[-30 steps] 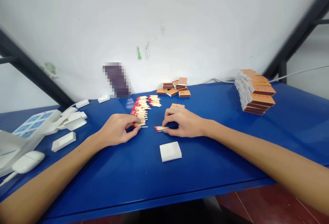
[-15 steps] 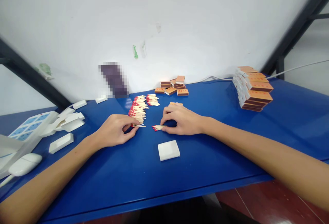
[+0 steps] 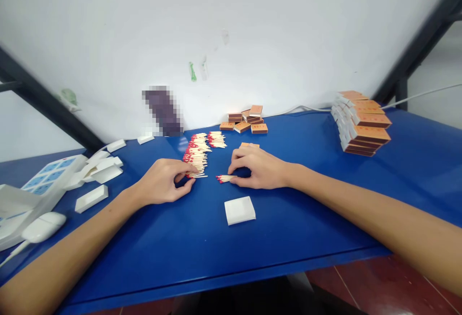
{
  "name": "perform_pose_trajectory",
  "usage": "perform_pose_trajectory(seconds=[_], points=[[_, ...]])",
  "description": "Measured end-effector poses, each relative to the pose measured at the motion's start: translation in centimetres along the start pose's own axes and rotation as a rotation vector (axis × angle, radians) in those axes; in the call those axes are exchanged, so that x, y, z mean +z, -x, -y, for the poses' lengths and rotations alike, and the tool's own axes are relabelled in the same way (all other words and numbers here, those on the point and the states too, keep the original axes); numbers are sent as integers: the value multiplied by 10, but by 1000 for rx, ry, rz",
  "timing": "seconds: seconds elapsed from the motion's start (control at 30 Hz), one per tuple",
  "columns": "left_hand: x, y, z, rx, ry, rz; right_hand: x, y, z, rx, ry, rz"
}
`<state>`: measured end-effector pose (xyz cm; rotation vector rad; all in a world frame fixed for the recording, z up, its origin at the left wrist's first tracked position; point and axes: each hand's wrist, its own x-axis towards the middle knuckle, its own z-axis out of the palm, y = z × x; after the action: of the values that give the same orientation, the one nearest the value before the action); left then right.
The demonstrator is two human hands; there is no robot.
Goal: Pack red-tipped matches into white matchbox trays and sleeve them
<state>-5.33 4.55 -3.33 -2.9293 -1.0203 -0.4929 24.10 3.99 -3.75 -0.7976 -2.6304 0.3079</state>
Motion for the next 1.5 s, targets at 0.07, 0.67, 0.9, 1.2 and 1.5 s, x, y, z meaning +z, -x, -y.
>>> perform_pose_trajectory(seconds=[0.07, 0.67, 0.9, 1.2, 1.5], points=[[-1, 0, 0, 2, 9, 10, 0, 0, 0, -3, 2, -3], [-7, 0, 1, 103, -86, 105, 1, 1, -3, -55, -12, -10], [-6, 0, 1, 187, -203, 91, 1, 1, -4, -51, -11, -14], [-5, -1, -4, 146, -100, 139, 1, 1, -5, -56, -3, -12], [-7, 0, 2, 93, 59, 161, 1, 1, -4, -56, 9, -12]])
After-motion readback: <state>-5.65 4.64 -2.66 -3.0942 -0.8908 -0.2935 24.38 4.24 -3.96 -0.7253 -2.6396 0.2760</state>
